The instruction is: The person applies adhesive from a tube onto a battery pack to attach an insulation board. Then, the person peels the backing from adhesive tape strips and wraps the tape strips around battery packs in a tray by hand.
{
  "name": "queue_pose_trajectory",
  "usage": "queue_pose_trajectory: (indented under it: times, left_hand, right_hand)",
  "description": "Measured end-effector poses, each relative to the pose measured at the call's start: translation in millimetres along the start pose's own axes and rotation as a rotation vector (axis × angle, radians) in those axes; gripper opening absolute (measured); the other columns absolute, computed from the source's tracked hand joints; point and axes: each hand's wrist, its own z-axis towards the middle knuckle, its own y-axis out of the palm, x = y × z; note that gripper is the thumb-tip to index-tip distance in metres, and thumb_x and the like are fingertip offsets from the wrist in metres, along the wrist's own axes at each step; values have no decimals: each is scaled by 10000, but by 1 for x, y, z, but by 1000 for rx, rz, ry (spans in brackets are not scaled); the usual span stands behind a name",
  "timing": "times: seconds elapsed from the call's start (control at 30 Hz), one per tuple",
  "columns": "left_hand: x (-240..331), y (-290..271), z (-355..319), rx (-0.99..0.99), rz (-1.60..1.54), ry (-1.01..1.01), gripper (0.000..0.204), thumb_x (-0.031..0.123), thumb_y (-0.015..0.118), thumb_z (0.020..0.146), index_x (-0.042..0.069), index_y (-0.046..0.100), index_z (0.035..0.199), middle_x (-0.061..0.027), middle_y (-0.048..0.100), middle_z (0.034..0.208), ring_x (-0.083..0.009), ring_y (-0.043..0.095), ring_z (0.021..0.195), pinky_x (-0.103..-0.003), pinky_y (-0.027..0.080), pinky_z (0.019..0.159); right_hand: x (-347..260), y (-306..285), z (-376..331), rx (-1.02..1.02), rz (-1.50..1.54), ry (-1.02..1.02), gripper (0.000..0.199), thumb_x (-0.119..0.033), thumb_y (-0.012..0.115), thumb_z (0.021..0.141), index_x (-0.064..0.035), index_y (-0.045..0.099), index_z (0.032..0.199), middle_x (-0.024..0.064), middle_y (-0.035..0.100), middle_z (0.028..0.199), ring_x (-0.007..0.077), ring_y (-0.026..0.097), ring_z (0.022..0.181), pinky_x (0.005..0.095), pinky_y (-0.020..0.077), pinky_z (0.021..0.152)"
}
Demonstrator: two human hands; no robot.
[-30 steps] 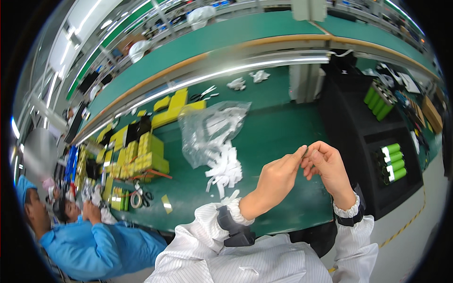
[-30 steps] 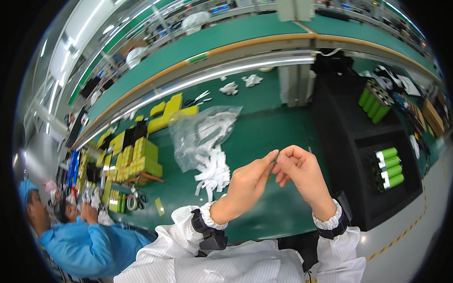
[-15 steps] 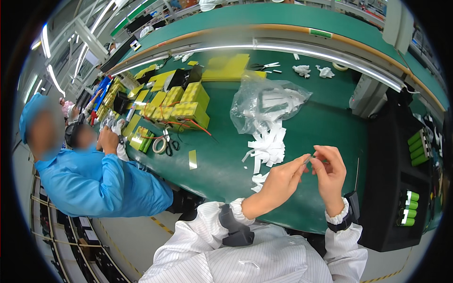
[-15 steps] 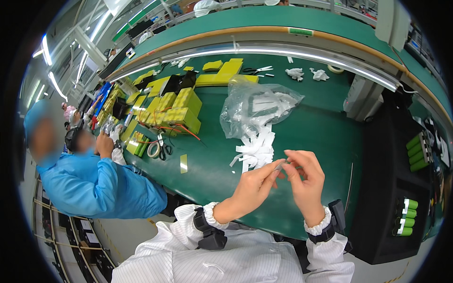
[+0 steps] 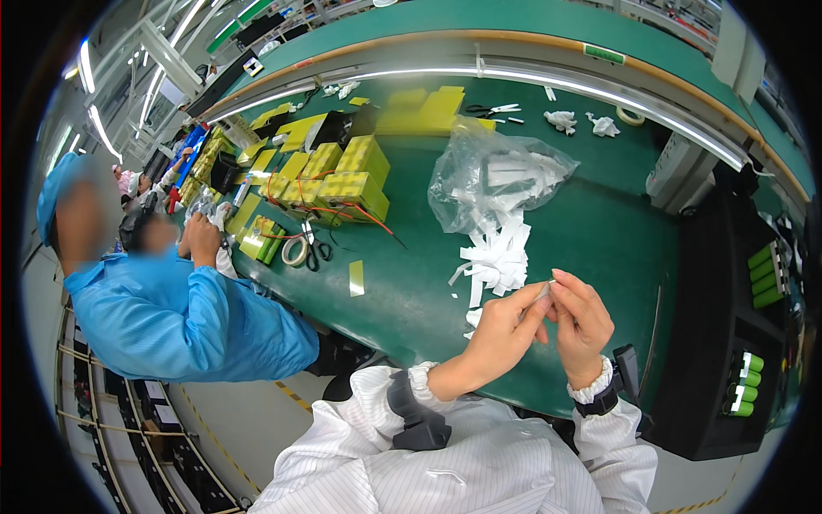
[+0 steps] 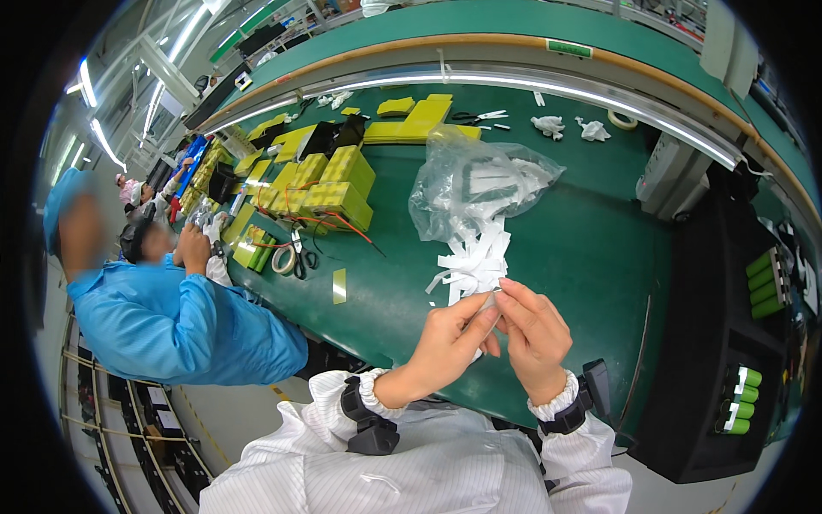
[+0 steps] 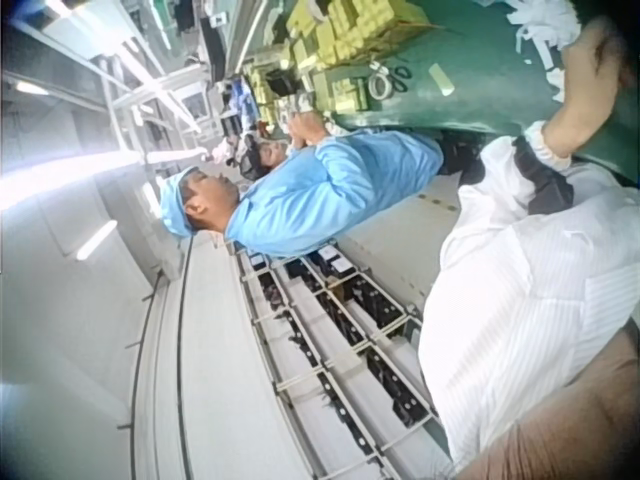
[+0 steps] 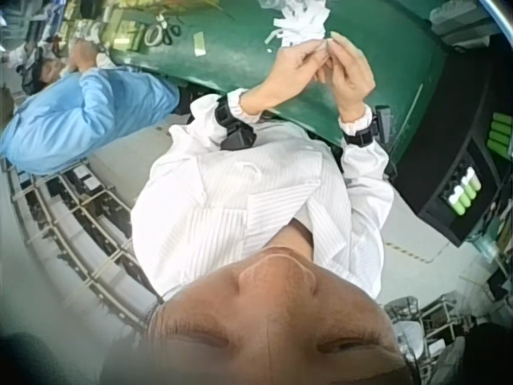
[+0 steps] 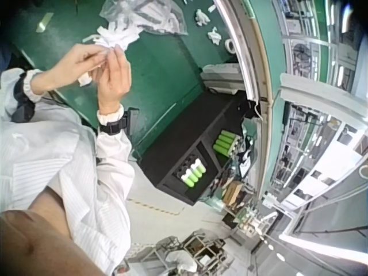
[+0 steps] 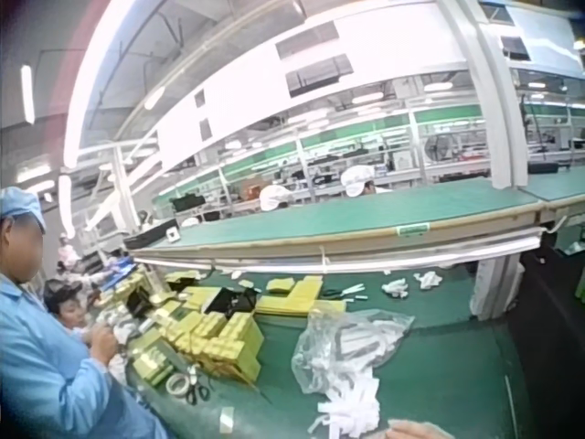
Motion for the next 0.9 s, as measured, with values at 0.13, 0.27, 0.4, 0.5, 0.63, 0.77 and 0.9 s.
queue_pose_trajectory:
  times: [0.13, 0.27, 0.4, 0.5, 0.63, 0.77, 0.9]
  left_hand:
    - [2, -1, -2, -1, 2, -12, 250, 145, 425, 875, -5, 528, 1046, -49, 591, 751, -94, 556, 551, -206, 430, 491]
    - [5, -1, -3, -1, 35, 12, 250, 147, 425, 876, -2, 530, 1048, -47, 593, 750, -93, 555, 548, -208, 432, 491]
    - [3, -1, 0, -23, 65, 14, 253, 149, 426, 875, -4, 528, 1050, -45, 597, 755, -90, 553, 547, -208, 433, 493]
    - [2, -1, 2, -39, 42, 6, 254, 150, 425, 876, -4, 528, 1049, -43, 597, 753, -87, 552, 549, -207, 431, 492]
    - [-3, -8, 0, -29, 14, -3, 256, 153, 416, 879, 11, 523, 1063, -43, 593, 757, -89, 549, 550, -203, 421, 486]
    - [-11, -7, -4, -44, -56, 72, 192, 140, 399, 880, -9, 510, 925, -43, 567, 724, -91, 529, 520, -215, 408, 479]
    - [-8, -8, -8, -39, -18, 68, 194, 155, 392, 882, -11, 490, 857, -54, 548, 686, -108, 522, 503, -239, 394, 462]
  right_hand:
    - [-3, 0, -1, 7, 41, 29, 214, 84, 581, 666, -8, 605, 858, 112, 605, 881, 199, 580, 681, 247, 469, 561]
    - [-9, -1, 1, 55, 186, 251, 196, 80, 589, 678, -12, 604, 850, 107, 606, 850, 197, 581, 685, 246, 469, 554]
    - [-2, -6, 7, 7, 111, 83, 185, 71, 596, 685, -14, 604, 850, 103, 605, 835, 194, 580, 687, 246, 467, 548]
    - [0, -5, 5, 10, 54, 45, 187, 71, 599, 680, -10, 603, 848, 106, 607, 830, 199, 581, 677, 244, 466, 545]
    - [0, 0, 4, -8, 40, 39, 184, 80, 605, 662, -5, 597, 825, 114, 611, 819, 213, 581, 659, 254, 469, 553]
    - [-3, 1, 0, -5, 47, 43, 181, 113, 577, 664, 10, 585, 813, 140, 604, 833, 226, 579, 699, 272, 474, 600]
    - [3, 4, -10, -22, 125, 161, 123, 100, 544, 705, 13, 567, 788, 129, 576, 833, 187, 546, 664, 245, 444, 559]
